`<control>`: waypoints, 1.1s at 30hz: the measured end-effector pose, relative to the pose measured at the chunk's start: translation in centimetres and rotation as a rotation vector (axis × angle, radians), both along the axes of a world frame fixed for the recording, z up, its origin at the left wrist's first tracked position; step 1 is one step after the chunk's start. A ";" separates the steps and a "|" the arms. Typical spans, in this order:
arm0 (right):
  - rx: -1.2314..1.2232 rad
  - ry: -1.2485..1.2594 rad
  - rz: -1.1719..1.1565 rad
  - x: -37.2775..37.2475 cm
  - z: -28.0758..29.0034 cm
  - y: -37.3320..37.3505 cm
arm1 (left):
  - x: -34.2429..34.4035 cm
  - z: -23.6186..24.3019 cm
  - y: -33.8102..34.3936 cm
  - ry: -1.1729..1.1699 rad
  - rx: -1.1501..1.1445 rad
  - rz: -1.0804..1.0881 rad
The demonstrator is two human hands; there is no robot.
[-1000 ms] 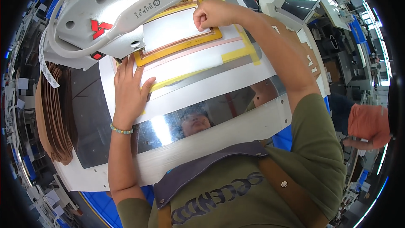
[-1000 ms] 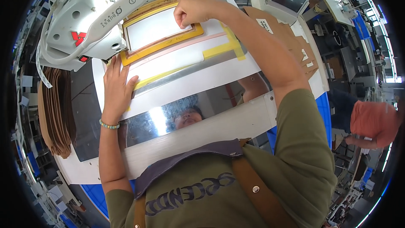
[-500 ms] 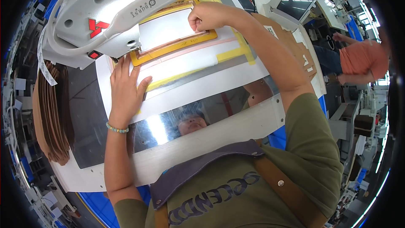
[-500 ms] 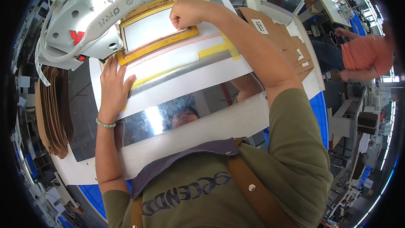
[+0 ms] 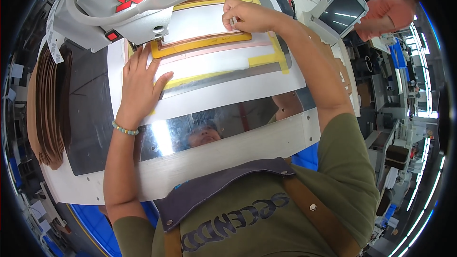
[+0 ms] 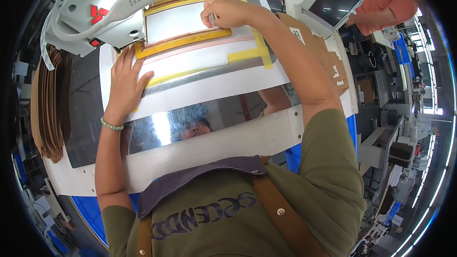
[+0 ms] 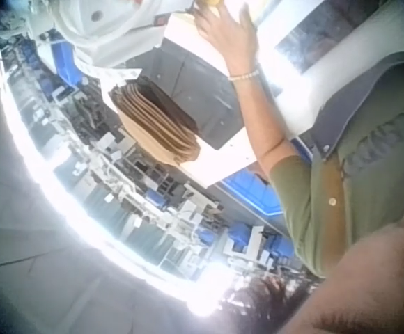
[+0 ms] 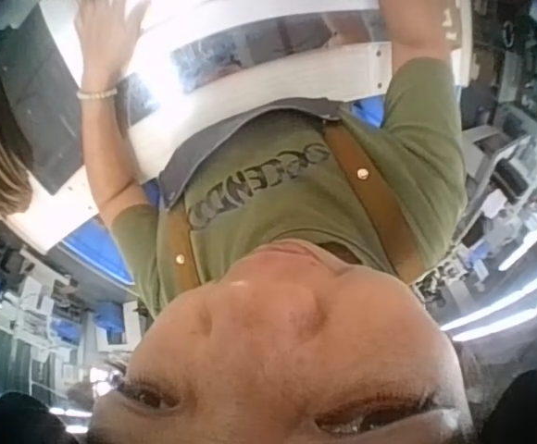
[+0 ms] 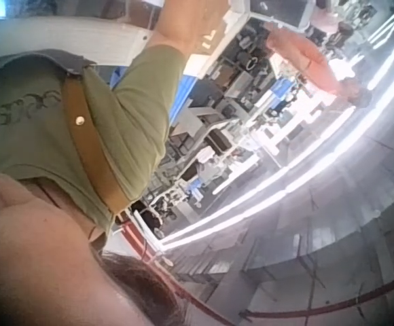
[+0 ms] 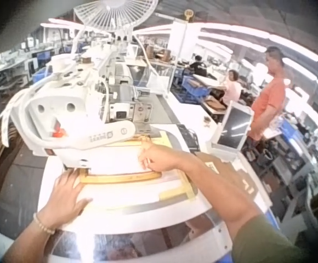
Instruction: Sewing a small leather label or rectangular piece onto a larger leather item using an industrial sewing machine.
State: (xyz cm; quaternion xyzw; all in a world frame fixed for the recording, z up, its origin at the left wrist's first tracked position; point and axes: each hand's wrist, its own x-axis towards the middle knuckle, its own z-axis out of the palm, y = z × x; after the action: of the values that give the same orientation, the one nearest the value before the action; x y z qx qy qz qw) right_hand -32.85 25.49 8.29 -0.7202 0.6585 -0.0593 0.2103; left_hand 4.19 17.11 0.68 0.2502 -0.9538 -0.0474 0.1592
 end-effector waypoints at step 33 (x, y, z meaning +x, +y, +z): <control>0.062 -0.696 -0.170 12.2 -3.2 -7.0 | 0.5 0.2 -0.3 0.023 0.011 -0.012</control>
State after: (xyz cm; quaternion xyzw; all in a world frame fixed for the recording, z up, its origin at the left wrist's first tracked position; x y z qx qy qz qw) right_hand -20.64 18.47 5.07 -0.5929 0.6064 -0.2983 0.4378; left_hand 4.70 16.82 0.86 0.2450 -0.9531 -0.0562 0.1685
